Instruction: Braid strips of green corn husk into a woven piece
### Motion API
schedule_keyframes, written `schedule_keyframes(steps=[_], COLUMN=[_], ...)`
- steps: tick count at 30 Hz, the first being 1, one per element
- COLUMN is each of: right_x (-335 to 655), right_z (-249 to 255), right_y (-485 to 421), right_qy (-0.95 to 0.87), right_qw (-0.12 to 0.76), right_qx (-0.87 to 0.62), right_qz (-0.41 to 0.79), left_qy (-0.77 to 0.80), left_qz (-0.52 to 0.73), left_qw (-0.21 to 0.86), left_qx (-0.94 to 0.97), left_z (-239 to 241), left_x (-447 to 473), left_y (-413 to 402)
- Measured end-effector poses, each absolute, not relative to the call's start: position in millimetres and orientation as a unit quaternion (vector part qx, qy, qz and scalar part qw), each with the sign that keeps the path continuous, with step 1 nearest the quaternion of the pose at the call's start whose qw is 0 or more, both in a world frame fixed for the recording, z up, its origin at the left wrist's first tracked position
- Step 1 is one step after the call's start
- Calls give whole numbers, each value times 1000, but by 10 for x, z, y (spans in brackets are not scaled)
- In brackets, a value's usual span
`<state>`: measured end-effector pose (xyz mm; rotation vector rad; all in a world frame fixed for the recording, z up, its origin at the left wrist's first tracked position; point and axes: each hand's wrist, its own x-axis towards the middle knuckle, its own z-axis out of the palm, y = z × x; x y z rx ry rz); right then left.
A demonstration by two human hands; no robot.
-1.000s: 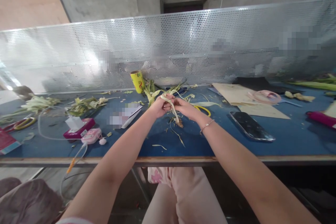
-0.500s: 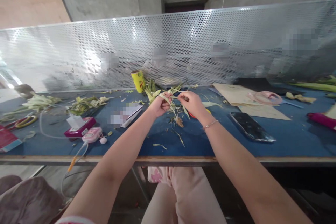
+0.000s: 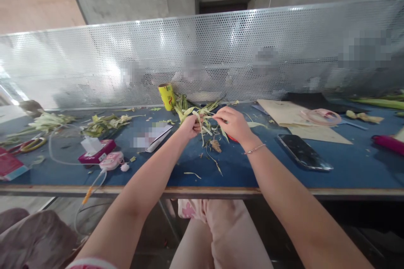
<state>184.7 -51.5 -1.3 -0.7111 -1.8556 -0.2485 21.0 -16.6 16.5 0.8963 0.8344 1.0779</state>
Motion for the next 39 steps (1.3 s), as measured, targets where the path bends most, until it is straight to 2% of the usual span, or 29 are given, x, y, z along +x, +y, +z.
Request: schedule_keyframes(steps=[3, 8, 12, 18, 27, 39], right_x=[1759, 1693, 1714, 1714, 1789, 1761], right_z=[-21, -50, -36, 11, 34, 26], right_y=[-516, -467, -494, -534, -544, -506], right_qy=[-743, -639, -606, -599, -623, -645], right_qw=[601, 653, 669, 671, 678, 618], right_qx=[-295, -297, -218, -174, -184, -164], right_qz=[4, 278, 372, 401, 345, 419], left_qy=[408, 456, 485, 463, 334, 284], left_qz=[493, 459, 436, 436, 349, 326], left_qw=[638, 557, 508, 489, 558, 593], left_qx=[429, 520, 562, 596, 675, 679], left_z=[143, 63, 60, 81, 57, -2], left_x=[211, 243, 261, 268, 259, 246], left_y=[-157, -164, -188, -236, -306, -303])
